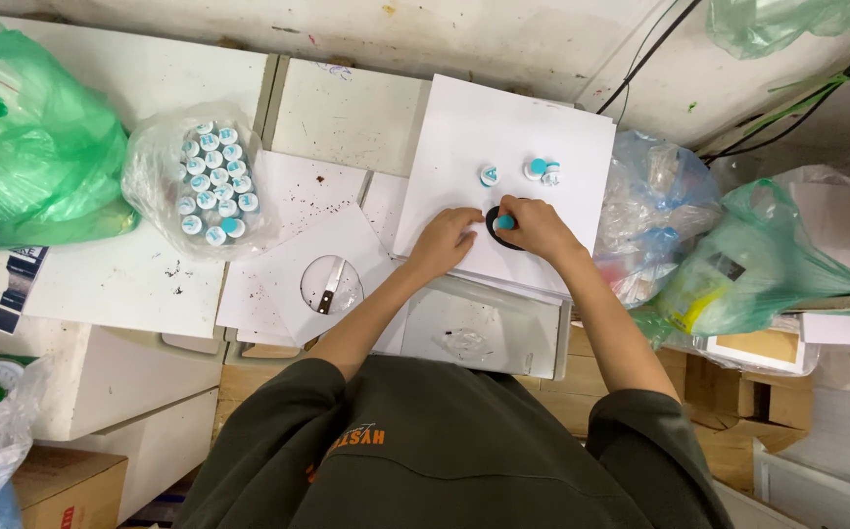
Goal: The person unties a green plastic bag to remove a small black packet, then kneads the black material into a ball by hand. They flatten the material with a rolling pin on a stack of paper and press small plastic caps into it one at a time.
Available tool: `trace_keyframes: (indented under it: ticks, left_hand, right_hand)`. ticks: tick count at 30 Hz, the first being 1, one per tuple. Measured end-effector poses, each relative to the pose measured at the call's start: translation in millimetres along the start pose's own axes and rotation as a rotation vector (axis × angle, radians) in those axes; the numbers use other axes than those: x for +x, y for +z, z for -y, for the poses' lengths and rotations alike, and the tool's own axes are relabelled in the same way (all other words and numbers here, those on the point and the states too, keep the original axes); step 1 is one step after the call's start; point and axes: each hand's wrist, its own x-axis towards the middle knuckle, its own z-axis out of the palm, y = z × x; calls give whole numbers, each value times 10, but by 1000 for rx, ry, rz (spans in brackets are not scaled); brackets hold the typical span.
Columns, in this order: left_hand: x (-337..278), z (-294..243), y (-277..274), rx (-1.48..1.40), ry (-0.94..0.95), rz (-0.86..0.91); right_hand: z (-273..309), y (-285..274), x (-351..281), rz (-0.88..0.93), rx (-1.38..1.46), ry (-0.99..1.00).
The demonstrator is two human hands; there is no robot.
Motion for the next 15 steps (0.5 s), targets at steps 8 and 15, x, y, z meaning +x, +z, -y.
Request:
trace_keyframes:
  ticks: [8,15]
  left_hand:
    - [198,126,230,-79,-144,-9]
    - [79,148,136,-116,-82,-21]
  right_hand:
    - [11,98,-17,-62,-21,-32]
    - [-50,116,26,-38,-76,-93]
